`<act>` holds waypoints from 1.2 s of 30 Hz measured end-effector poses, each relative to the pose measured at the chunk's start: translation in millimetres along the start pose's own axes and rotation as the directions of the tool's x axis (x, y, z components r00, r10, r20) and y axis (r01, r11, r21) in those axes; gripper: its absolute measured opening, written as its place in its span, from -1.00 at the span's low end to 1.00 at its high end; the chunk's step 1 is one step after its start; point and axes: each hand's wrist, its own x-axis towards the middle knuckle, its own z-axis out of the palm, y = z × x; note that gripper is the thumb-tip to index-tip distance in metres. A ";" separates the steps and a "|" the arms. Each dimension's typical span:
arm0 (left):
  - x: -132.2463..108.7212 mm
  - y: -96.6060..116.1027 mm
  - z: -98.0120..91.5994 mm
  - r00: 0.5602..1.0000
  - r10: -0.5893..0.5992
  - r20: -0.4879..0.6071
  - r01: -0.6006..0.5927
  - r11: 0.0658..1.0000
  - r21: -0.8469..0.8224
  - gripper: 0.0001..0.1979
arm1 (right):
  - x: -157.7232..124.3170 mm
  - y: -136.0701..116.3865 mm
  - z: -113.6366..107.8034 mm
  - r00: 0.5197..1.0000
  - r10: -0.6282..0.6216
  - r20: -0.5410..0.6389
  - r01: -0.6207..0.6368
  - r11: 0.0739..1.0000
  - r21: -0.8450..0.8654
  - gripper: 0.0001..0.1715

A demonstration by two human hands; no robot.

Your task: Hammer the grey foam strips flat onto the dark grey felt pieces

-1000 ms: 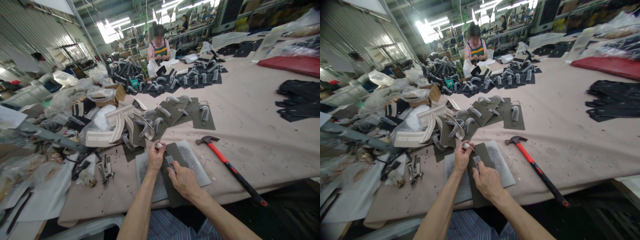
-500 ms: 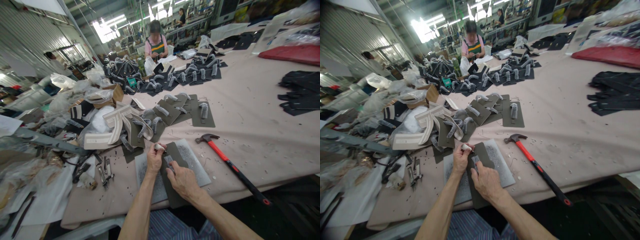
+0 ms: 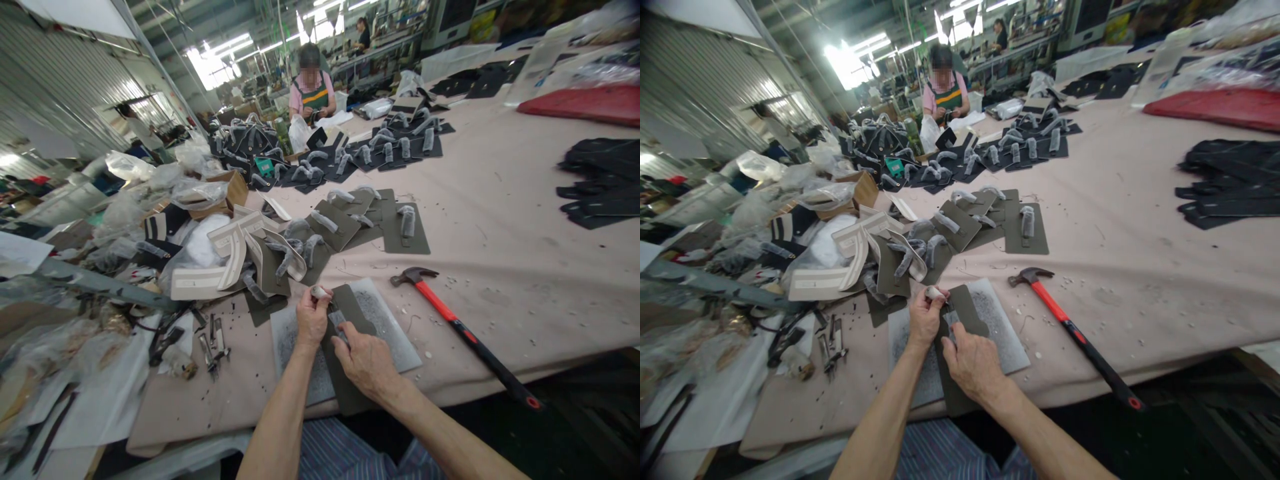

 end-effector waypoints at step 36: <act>-4.9 9.6 3.9 0.985 0.140 0.102 -0.158 0.966 0.203 -0.92 | 26.3 29.6 -127.9 0.988 -0.149 -0.038 0.141 0.977 -0.157 -0.70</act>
